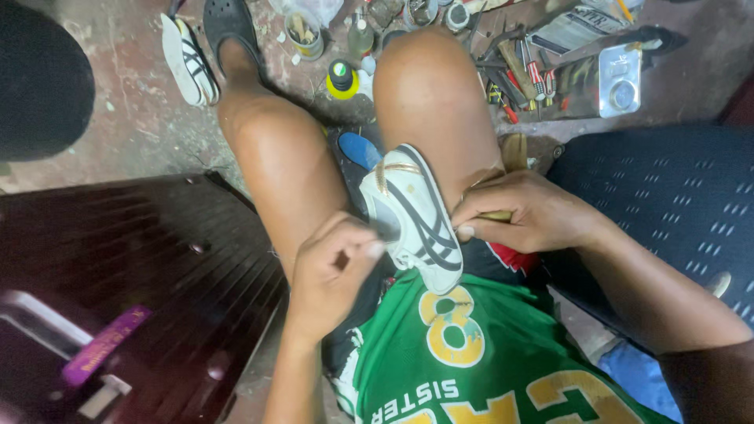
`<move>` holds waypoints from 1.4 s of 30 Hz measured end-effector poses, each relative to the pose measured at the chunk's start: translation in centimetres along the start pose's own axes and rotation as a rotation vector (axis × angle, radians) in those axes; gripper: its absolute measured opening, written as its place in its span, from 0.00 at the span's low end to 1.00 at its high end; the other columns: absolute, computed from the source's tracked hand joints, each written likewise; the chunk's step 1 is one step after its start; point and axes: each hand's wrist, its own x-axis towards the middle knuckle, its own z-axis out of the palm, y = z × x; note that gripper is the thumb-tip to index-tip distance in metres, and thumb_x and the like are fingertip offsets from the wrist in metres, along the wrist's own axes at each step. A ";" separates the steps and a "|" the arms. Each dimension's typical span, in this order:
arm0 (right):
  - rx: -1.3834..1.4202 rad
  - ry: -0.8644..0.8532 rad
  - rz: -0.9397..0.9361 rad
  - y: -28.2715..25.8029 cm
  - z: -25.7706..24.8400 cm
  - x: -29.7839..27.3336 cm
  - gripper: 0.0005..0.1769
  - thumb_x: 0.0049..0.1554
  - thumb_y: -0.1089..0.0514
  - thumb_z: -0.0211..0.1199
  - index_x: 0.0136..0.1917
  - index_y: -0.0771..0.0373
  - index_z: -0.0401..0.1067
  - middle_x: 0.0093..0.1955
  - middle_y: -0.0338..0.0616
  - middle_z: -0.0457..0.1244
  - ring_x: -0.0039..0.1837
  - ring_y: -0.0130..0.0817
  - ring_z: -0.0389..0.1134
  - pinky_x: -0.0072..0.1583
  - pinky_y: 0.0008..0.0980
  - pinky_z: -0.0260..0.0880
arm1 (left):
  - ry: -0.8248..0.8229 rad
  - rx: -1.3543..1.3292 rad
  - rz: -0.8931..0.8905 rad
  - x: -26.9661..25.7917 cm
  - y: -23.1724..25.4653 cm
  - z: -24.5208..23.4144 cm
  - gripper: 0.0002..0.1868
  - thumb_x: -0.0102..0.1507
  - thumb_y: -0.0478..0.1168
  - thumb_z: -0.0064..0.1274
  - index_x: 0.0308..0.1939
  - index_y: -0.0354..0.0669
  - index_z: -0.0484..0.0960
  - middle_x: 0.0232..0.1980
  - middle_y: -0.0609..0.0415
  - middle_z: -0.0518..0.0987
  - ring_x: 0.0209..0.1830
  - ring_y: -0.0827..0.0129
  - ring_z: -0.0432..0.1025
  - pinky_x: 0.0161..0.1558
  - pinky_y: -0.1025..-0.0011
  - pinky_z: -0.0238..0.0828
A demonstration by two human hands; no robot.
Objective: The person sews the sole of a white sneaker using a needle and thread. They repeatedly push the needle through the shoe's sole and pull the thread tight, holding the shoe with one hand while stitching with the other.
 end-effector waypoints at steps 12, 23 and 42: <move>-0.086 -0.046 0.080 -2.5 1.5 1.6 0.07 0.60 0.58 0.59 0.50 0.60 0.74 0.47 0.42 0.70 0.50 0.44 0.73 0.49 0.42 0.72 | -0.055 0.094 -0.417 1.1 -0.1 -0.2 0.08 0.66 0.37 0.47 0.36 0.35 0.77 0.18 0.60 0.72 0.17 0.77 0.68 0.23 0.75 0.65; -0.252 -0.054 0.101 -2.7 2.7 2.0 0.11 0.53 0.60 0.63 0.51 0.59 0.73 0.44 0.42 0.66 0.42 0.43 0.72 0.39 0.42 0.70 | -0.195 -0.095 -0.554 1.8 -0.5 -1.0 0.08 0.57 0.25 0.46 0.28 0.33 0.81 0.20 0.58 0.76 0.21 0.79 0.69 0.24 0.75 0.66; -0.450 -0.084 -0.073 -1.4 1.5 3.6 0.13 0.57 0.46 0.62 0.41 0.57 0.69 0.39 0.41 0.63 0.45 0.39 0.70 0.45 0.39 0.70 | -0.340 0.152 -0.559 3.0 -0.4 -2.3 0.05 0.57 0.32 0.52 0.32 0.37 0.83 0.24 0.47 0.82 0.24 0.60 0.77 0.30 0.66 0.74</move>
